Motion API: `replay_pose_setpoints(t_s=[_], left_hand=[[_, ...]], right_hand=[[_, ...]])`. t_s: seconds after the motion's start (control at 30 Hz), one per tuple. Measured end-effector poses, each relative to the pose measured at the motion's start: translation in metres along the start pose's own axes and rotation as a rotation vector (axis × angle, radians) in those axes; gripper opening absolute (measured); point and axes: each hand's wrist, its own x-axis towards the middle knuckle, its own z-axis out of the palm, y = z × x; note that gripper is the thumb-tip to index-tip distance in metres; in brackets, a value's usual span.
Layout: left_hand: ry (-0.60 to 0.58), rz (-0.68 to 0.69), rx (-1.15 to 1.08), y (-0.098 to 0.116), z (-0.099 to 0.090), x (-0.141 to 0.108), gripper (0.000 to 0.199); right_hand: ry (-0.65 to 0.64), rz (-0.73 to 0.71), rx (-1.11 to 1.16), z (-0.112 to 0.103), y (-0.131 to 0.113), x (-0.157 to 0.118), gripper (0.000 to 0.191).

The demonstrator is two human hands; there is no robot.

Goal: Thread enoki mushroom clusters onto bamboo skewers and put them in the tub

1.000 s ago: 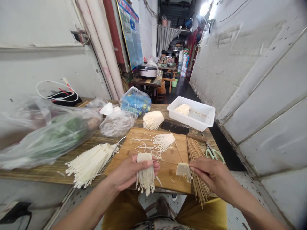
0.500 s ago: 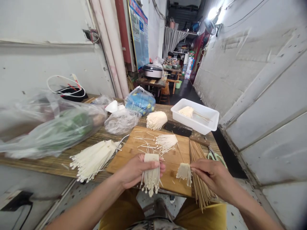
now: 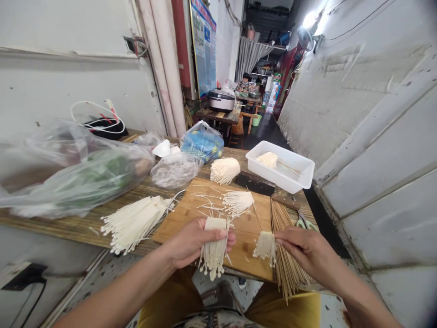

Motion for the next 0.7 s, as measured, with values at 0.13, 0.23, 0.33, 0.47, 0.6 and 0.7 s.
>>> replay_pose_setpoints(t_s=[0.13,0.23,0.33,0.47,0.6,0.7], left_hand=[[0.017,-0.013,0.0,-0.0006,0.0011,-0.002,0.024],[0.041,-0.018,0.011,-0.0009,0.0022,-0.0028,0.025],[0.047,-0.01,0.027,-0.0012,0.0024,-0.0028,0.023],[0.07,-0.008,0.065,-0.0015,0.0027,-0.0032,0.023],[0.102,-0.031,0.066,-0.0019,0.0042,-0.0029,0.03],[0.12,-0.036,0.057,-0.0021,0.0053,-0.002,0.036]], right_hand=[[-0.006,-0.003,-0.021,-0.0019,-0.0003,-0.0013,0.029],[-0.012,-0.018,-0.036,-0.0039,-0.0021,-0.0015,0.029],[-0.006,-0.031,-0.06,-0.0057,-0.0043,-0.0016,0.029],[-0.032,-0.015,-0.076,-0.007,-0.0056,-0.0021,0.029],[-0.043,-0.017,-0.089,-0.0068,-0.0057,-0.0015,0.03],[-0.023,-0.031,-0.089,-0.0064,-0.0068,0.0001,0.03]])
